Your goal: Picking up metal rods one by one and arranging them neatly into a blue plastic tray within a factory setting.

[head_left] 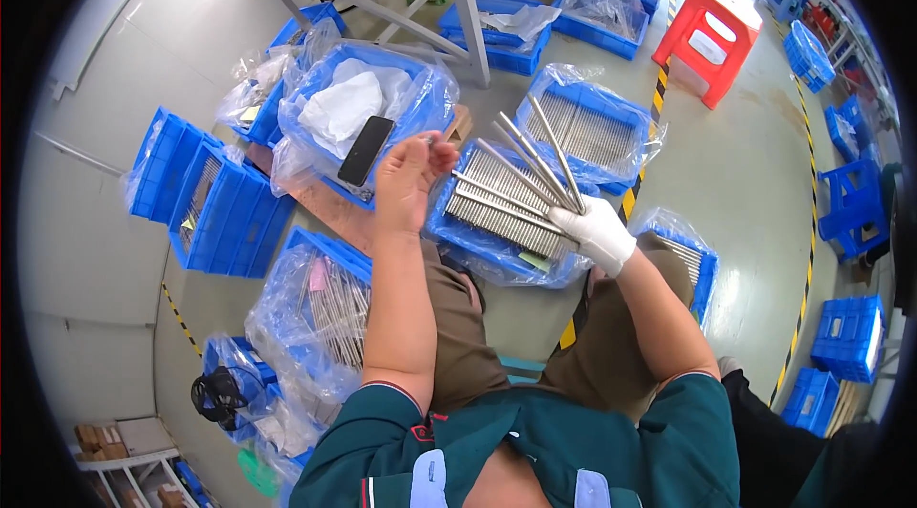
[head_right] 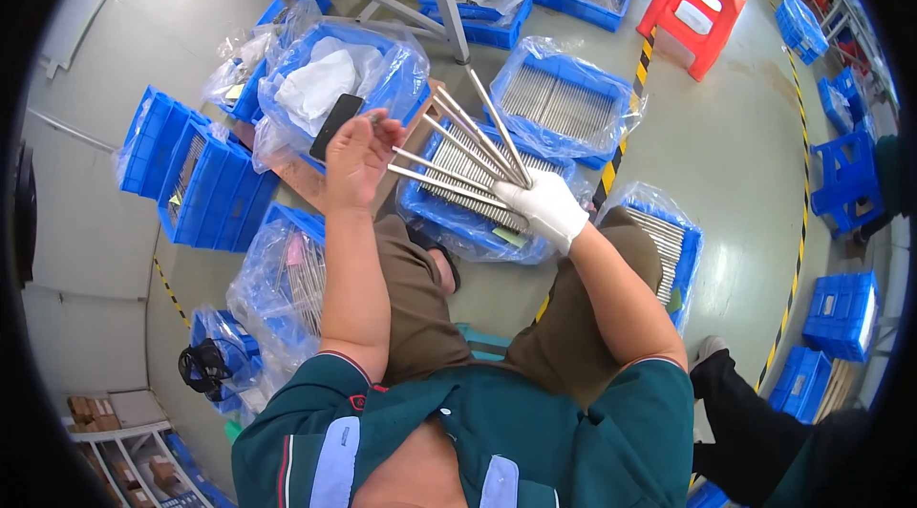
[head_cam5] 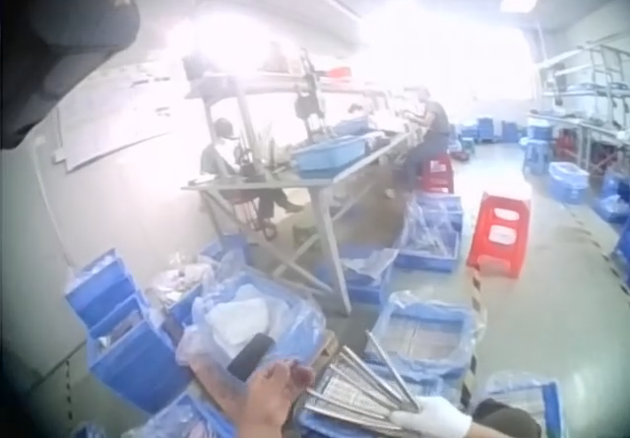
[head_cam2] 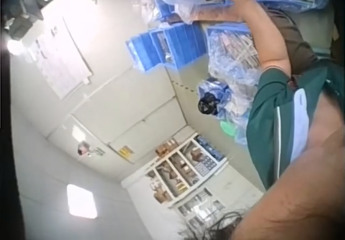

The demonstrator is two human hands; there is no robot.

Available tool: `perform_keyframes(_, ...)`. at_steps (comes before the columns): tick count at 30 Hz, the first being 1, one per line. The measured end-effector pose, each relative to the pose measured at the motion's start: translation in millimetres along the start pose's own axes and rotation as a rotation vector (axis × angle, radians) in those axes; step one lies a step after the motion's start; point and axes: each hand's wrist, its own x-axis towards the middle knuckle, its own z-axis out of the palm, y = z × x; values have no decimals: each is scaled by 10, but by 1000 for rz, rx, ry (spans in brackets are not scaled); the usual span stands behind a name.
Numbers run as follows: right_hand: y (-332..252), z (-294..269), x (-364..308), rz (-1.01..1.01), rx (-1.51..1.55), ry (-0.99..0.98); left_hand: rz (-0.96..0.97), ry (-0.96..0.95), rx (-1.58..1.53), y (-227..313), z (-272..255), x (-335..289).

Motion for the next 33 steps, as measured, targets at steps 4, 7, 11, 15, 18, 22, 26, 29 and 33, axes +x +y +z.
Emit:
perform_keyframes(4,156,16,22,-18,90,-127,-77,-95,44,-113,131,-11)
perform_keyframes(7,167,33,28,-18,107,-155,-103,-166,19,-85,165,-49)
perform_keyframes(11,142,35,17,-20,112,-156,-95,-169,68,-74,106,-49)
perform_keyframes(15,68,33,-26,24,92,-166,-108,-194,51,-62,100,-49)
perform_keyframes(18,16,86,-42,66,116,-159,-142,-248,54,-88,115,-70)
perform_keyframes(22,52,102,10,60,232,-211,-263,-330,63,-220,249,-169)
perform_keyframes(26,107,61,51,30,287,-253,-317,-340,12,-262,350,-196)
perform_keyframes(29,8,81,10,62,283,-268,-239,-273,206,-186,212,-171)
perform_keyframes(33,73,61,5,66,187,-300,-24,-134,75,106,-12,-42)
